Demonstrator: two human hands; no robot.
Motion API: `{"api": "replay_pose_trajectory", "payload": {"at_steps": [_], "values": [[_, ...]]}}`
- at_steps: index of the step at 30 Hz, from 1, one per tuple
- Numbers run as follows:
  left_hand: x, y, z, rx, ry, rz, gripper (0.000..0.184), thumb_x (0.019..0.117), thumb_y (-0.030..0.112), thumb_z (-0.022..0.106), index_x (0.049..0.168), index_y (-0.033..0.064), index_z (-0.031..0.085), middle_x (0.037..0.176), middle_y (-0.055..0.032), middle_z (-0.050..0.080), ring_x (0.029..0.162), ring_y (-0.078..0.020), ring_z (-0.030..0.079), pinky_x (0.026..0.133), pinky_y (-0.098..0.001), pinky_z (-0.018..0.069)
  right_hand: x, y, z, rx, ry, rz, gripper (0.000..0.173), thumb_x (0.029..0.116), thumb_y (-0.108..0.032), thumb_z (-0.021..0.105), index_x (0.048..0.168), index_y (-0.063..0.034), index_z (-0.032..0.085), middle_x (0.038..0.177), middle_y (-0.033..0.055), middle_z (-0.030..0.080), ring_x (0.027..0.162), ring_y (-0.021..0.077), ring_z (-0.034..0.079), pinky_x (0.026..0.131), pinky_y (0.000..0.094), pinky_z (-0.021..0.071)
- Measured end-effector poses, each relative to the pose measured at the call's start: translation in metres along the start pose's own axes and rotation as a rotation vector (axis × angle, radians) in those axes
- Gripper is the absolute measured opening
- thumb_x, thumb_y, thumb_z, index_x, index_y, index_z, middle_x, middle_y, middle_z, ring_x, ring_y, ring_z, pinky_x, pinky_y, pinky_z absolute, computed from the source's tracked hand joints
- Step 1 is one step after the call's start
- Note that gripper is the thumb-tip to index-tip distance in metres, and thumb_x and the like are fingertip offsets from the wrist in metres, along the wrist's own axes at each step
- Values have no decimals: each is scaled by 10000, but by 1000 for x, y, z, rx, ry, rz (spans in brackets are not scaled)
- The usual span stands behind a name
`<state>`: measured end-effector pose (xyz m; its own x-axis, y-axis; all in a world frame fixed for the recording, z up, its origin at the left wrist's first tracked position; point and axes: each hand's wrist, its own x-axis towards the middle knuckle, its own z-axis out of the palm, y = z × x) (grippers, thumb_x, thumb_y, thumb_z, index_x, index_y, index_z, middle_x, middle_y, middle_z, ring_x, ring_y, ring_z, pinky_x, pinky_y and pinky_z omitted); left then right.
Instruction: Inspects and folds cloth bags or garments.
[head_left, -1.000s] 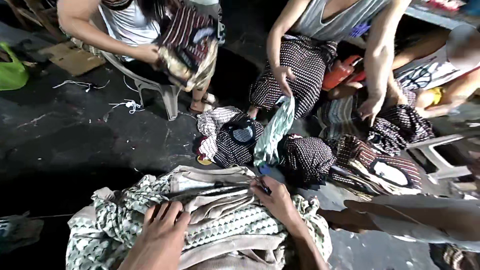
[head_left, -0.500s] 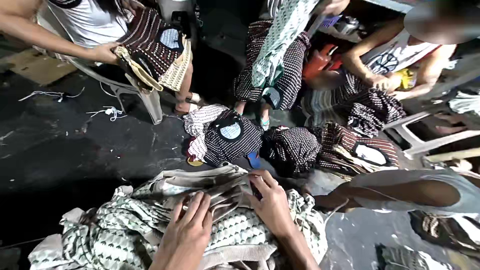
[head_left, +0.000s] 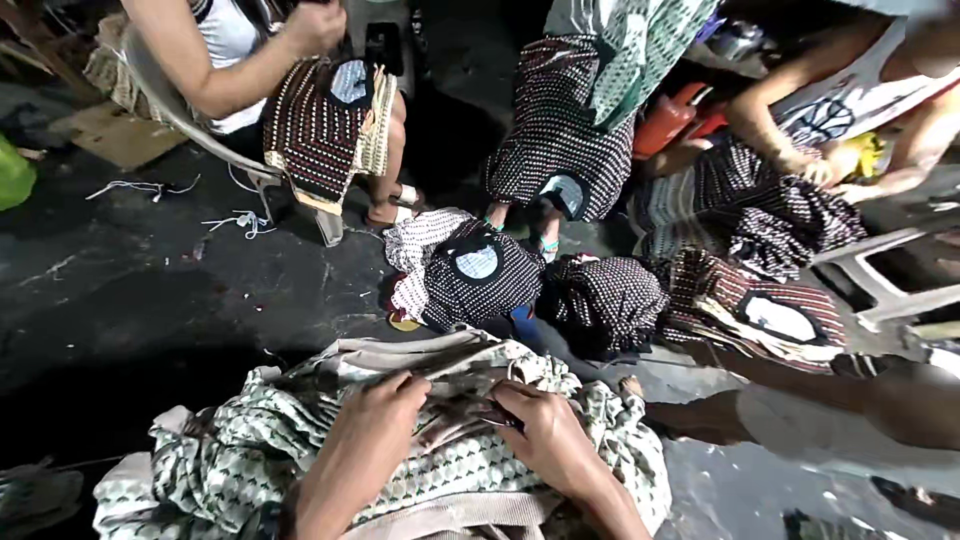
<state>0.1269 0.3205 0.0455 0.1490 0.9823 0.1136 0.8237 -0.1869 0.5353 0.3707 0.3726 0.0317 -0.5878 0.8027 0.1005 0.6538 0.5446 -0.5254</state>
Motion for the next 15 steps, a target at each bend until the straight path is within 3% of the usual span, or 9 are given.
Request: {"api": "replay_pose_trajectory", "payload": {"at_steps": [4, 8, 11, 15], "values": [[24, -5, 10, -40, -111, 14, 179, 994, 106, 605, 1056, 138, 770, 995, -59, 723, 848, -238, 723, 742, -465, 614, -5, -1, 1, -12, 18, 72, 148, 904, -208, 677, 946, -87, 752, 896, 61, 745, 731, 226, 723, 619, 476, 599], [42, -12, 20, -78, -200, -127, 231, 1007, 84, 595, 1189, 111, 736, 1125, -113, 702, 986, -298, 704, 875, -521, 579, -9, -2, 3, 18, 19, 144, 174, 911, -226, 678, 959, -74, 746, 894, 71, 740, 724, 241, 712, 629, 490, 588], [45, -26, 24, -143, -160, -162, 207, 998, 86, 616, 1157, 98, 748, 1105, -98, 708, 1013, -271, 699, 929, -499, 569, -8, -3, 2, 22, -3, 173, 176, 914, -229, 679, 965, -74, 746, 910, 78, 740, 742, 252, 716, 641, 502, 588], [45, -30, 24, -171, -129, -145, 172, 976, 130, 672, 1122, 101, 757, 1068, -82, 719, 988, -251, 703, 917, -495, 570, -5, -4, 1, 13, -19, 185, 186, 925, -236, 670, 964, -70, 746, 912, 82, 742, 755, 251, 720, 653, 502, 588]]}}
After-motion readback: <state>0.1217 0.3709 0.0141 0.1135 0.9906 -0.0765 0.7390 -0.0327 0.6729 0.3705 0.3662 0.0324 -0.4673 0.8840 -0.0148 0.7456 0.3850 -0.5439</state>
